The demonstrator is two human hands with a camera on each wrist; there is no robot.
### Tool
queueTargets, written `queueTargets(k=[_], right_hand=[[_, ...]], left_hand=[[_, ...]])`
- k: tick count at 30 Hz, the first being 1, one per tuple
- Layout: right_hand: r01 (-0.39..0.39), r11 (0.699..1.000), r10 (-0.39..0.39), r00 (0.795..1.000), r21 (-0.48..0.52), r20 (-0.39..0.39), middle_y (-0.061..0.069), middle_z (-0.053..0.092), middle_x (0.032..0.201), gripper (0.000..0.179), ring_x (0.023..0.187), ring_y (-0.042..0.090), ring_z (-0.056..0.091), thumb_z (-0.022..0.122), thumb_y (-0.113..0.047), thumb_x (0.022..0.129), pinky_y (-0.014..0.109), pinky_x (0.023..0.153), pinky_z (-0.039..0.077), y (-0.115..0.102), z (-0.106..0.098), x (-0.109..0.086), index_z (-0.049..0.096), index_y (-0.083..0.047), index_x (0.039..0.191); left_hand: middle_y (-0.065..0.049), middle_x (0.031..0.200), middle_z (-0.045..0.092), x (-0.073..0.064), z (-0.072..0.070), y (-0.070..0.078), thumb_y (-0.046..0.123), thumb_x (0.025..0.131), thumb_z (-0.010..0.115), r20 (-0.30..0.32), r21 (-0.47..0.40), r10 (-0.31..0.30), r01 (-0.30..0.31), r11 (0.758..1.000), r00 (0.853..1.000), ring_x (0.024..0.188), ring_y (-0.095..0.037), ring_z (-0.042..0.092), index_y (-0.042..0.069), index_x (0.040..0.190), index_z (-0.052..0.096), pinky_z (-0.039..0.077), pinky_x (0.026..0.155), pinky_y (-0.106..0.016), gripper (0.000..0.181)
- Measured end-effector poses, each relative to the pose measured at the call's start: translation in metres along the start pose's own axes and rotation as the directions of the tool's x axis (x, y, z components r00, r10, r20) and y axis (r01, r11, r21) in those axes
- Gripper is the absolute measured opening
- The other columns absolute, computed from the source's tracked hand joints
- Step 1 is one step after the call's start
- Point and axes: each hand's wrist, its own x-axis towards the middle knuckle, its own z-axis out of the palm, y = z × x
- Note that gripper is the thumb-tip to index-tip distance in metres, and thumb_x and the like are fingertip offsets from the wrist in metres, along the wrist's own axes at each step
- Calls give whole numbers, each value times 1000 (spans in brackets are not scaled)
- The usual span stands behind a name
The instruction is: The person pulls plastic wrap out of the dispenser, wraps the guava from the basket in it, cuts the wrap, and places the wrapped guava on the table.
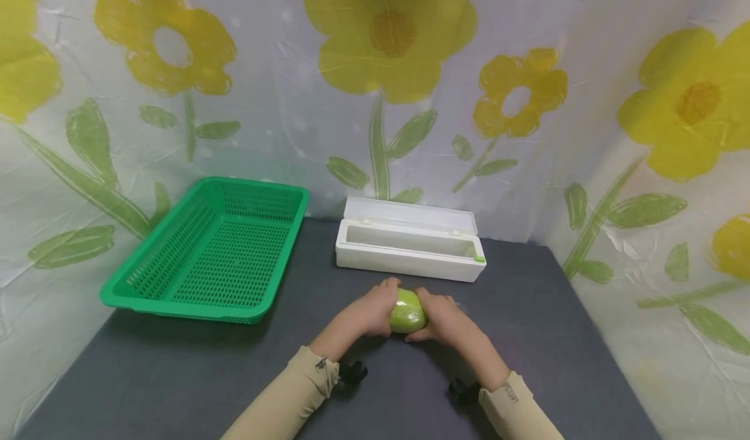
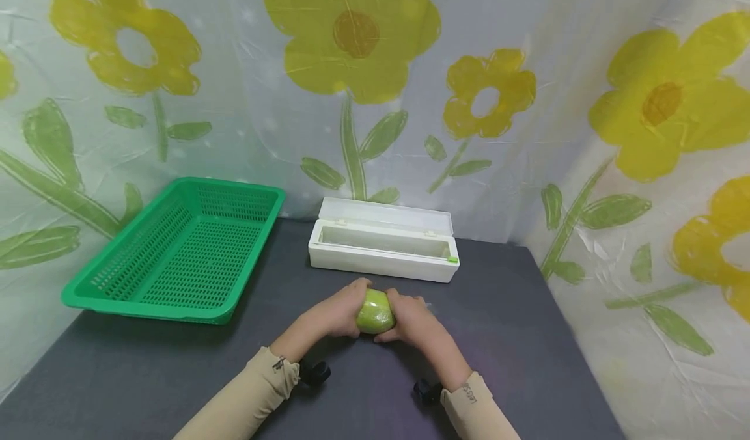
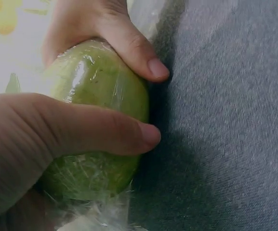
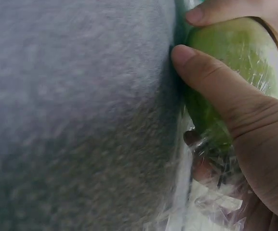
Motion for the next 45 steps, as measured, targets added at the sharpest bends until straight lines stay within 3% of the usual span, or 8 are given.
queueTargets(k=[10,14,16,20,22,28,36,45], right_hand=[[-18,999,17,999,31,40,15,63,137,99,122,32,61,89,-56,80,59,94,46,-1,-9,-5,48,-2,152],[20,992,-21,1000,125,4,16,57,150,80,134,34,57,73,-50,96,64,107,44,-2,-16,-7,47,-4,157],[35,983,-26,998,182,-52,15,60,146,57,131,34,60,65,-38,106,61,106,47,-1,-21,-6,54,-5,151],[89,978,-52,980,189,-190,10,70,126,25,110,28,70,62,-11,107,47,91,57,4,-26,-1,69,-4,130],[133,977,-90,965,166,-245,8,73,116,17,100,25,71,68,-4,102,42,85,58,6,-25,2,73,-4,119],[138,972,-95,971,193,-218,5,74,105,10,96,22,72,72,-4,100,40,84,60,5,-21,4,76,-9,107],[66,968,-30,988,242,-150,3,74,101,8,91,19,72,69,-9,103,42,84,60,6,-24,3,76,-9,108],[-32,952,73,989,304,-125,-1,76,96,7,90,17,73,74,-16,101,41,83,61,4,-23,0,78,-11,103]], left_hand=[[-21,142,53,-23,-8,-6,43,71,100,-73,-51,-12,8,999,997,130,-39,53,-1,157,38,50,107,-50,115],[-17,141,57,-36,-10,-4,49,85,89,-189,-120,-51,29,992,981,133,-39,50,4,151,52,49,105,-54,87],[-15,134,61,-40,-9,2,43,94,81,-306,-149,-111,67,987,946,129,-38,51,5,142,61,50,102,-53,64],[-7,103,68,-46,-4,19,23,99,77,-534,-190,-204,118,975,820,100,-27,59,9,111,74,52,86,-43,19],[-2,90,67,-49,0,27,18,97,78,-585,-208,-212,108,972,782,84,-21,60,11,99,74,52,77,-38,9],[3,79,62,-46,20,35,23,96,81,-562,-301,-246,82,950,790,71,-12,60,12,90,70,49,67,-33,16],[2,79,67,-40,16,22,17,88,87,-574,-448,-335,57,892,747,70,-10,63,11,81,76,53,65,-27,14],[4,80,64,-36,11,8,33,87,89,-528,-461,-332,64,885,782,72,-9,60,17,79,76,51,68,-29,22]])
